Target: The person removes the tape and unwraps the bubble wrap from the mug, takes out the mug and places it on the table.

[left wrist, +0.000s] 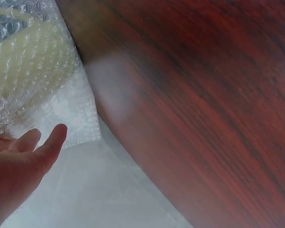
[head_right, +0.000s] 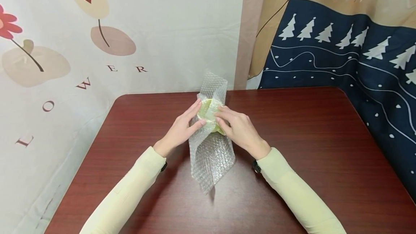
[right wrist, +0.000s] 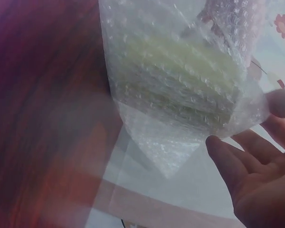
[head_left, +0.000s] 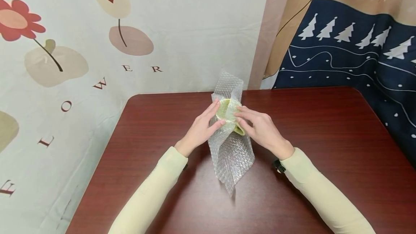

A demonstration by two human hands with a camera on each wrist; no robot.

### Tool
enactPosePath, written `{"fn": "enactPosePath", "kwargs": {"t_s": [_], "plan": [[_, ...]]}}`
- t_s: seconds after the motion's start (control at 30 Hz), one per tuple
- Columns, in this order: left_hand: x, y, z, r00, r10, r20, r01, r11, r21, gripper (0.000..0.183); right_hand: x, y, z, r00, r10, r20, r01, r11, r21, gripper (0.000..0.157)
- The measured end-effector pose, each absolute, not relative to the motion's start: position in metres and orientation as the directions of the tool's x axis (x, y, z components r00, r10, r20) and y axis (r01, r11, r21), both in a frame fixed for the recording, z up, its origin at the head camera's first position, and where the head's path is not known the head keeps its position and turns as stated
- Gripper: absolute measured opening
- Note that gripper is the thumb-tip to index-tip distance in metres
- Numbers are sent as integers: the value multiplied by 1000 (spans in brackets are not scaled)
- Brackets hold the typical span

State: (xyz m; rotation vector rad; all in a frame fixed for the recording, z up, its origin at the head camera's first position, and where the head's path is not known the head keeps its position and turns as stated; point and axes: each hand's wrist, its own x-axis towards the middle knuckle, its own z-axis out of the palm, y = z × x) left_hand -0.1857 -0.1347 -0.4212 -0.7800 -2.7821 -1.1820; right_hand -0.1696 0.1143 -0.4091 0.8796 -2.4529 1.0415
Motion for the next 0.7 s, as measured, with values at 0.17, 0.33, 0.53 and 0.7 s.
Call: {"fn": "enactPosePath", "kwargs": {"t_s": [0.17, 0.33, 0.53, 0.7], "plan": [[-186, -134, -421, -882, 424, 205, 442, 591, 675, 72, -168, 115, -412, -741, -347, 575, -662, 523, -538, 21], [-186, -133, -422, -882, 418, 216, 445, 593, 671, 72, -166, 116, -415, -699, -316, 642, -688, 541, -483, 19], [-186, -133, -423, -883, 415, 220, 446, 597, 667, 71, -167, 119, -418, -673, -292, 679, -692, 572, -440, 19], [-186, -133, -424, -886, 409, 217, 440, 599, 669, 71, -167, 122, -415, -686, -280, 672, -668, 608, -429, 18]]}}
